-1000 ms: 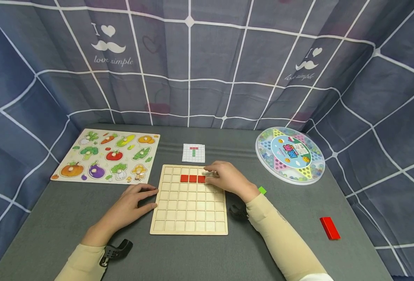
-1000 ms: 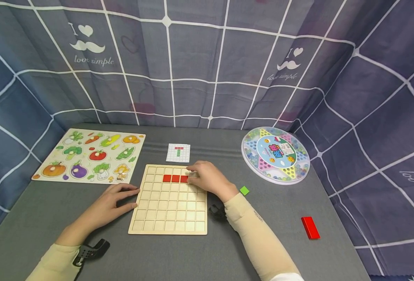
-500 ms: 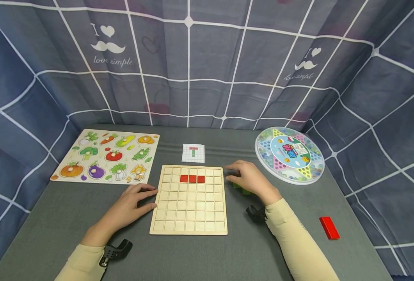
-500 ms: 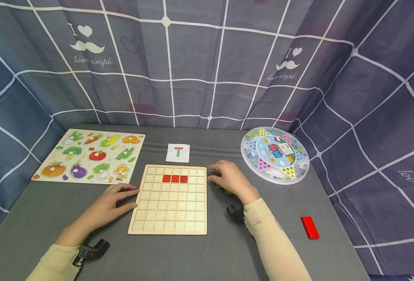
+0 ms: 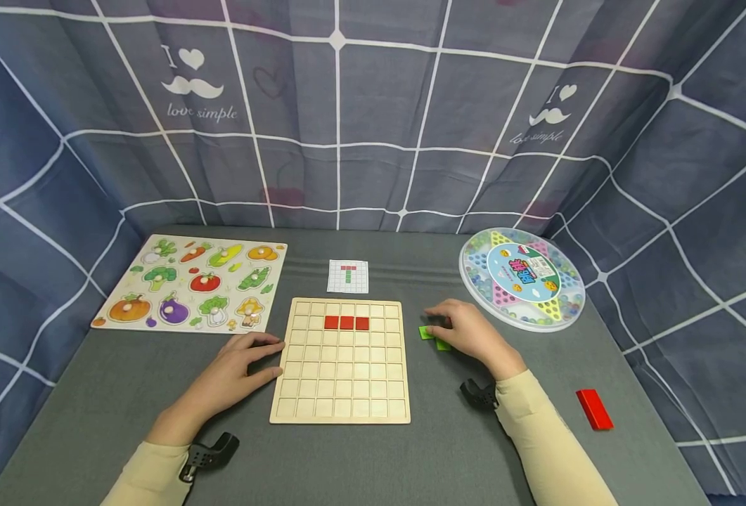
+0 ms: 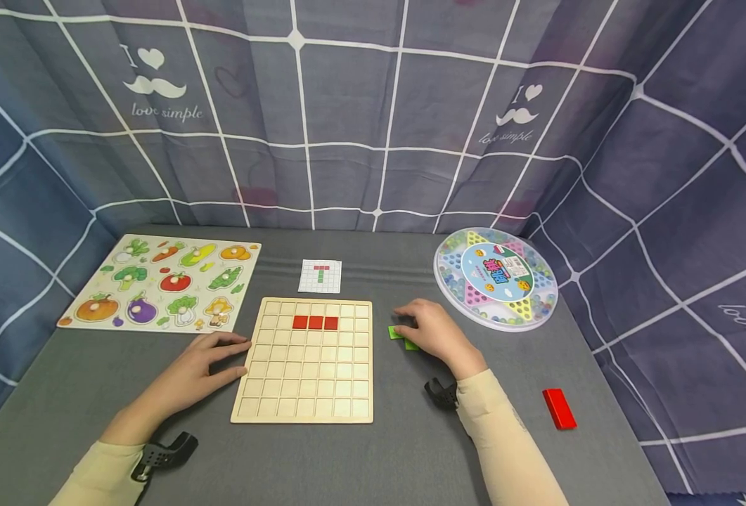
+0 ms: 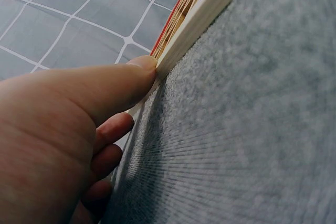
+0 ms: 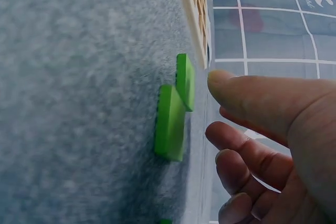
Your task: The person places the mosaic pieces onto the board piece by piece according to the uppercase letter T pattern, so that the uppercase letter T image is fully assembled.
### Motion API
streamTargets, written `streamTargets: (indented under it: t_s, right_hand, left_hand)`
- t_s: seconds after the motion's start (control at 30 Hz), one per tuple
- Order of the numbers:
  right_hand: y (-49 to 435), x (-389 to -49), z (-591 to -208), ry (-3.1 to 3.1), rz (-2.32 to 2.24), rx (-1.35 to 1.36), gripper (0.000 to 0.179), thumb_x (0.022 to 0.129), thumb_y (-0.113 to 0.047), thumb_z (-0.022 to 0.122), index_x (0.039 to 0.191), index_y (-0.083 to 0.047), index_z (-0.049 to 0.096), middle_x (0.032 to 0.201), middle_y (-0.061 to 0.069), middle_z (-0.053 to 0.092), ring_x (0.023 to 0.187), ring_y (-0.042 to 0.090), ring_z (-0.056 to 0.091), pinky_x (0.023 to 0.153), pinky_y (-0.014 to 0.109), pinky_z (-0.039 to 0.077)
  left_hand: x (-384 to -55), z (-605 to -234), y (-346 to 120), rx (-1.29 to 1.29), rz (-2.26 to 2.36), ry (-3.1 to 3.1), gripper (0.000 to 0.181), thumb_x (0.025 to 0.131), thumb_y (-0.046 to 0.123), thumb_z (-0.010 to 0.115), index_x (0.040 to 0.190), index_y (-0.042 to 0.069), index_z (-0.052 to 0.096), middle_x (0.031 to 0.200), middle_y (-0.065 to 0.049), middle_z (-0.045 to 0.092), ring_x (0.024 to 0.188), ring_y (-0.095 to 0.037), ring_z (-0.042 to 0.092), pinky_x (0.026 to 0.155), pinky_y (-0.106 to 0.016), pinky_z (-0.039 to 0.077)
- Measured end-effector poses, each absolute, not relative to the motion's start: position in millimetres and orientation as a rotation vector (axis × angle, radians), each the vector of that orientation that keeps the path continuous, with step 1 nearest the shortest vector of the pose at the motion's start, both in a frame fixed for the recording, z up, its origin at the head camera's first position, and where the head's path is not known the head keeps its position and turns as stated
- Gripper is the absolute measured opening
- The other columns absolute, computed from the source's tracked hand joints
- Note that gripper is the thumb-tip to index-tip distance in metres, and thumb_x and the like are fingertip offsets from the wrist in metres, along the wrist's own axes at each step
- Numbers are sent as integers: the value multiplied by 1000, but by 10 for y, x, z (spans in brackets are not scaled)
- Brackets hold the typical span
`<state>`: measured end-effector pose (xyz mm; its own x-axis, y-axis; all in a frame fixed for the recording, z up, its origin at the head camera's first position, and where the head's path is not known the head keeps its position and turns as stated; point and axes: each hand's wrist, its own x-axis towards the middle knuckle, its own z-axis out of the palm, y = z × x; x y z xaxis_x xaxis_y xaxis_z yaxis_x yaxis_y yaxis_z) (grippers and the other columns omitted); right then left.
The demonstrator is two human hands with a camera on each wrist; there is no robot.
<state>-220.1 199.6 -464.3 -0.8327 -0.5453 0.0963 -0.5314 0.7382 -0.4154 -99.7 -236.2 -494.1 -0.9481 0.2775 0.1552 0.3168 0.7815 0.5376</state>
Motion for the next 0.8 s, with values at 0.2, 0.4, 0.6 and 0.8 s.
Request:
streamTargets:
  t_s: [0.2, 0.4, 0.6, 0.8]
  right_hand:
    - [2028, -2165, -4681, 2880, -687, -902, 39, 88, -28, 78, 121, -9, 72, 108, 2, 67, 83, 15, 57, 73, 35, 48]
    - [2022, -2158, -4712, 2856, -702, -897, 38, 88, -27, 77, 122, -9, 72, 107, 2, 65, 81, 13, 55, 71, 33, 47]
    - [2018, -2158, -4733, 2853, -683, -878, 36, 88, -27, 77, 120, -11, 73, 107, 1, 65, 82, 12, 56, 72, 33, 48]
    - [2011, -2143, -4727, 2841, -686, -887, 26, 89, -27, 77, 111, -14, 76, 106, 0, 63, 93, 16, 60, 78, 37, 50]
  left_hand:
    - [-995, -4936, -2363, -477, -906, -2910, 45, 89, 34, 76, 129, 13, 68, 129, -4, 57, 122, -28, 46, 99, -56, 36]
    - [-996, -4932, -2354, -480, -892, -2915, 46, 89, 33, 76, 129, 13, 68, 129, -3, 57, 121, -28, 46, 99, -55, 37]
    - [-997, -4932, -2353, -484, -884, -2910, 45, 89, 32, 77, 129, 13, 68, 129, -3, 57, 121, -27, 46, 99, -55, 37]
    - [-1000, -4933, -2358, -484, -894, -2908, 45, 89, 32, 77, 129, 13, 68, 129, -3, 57, 121, -27, 46, 99, -55, 36]
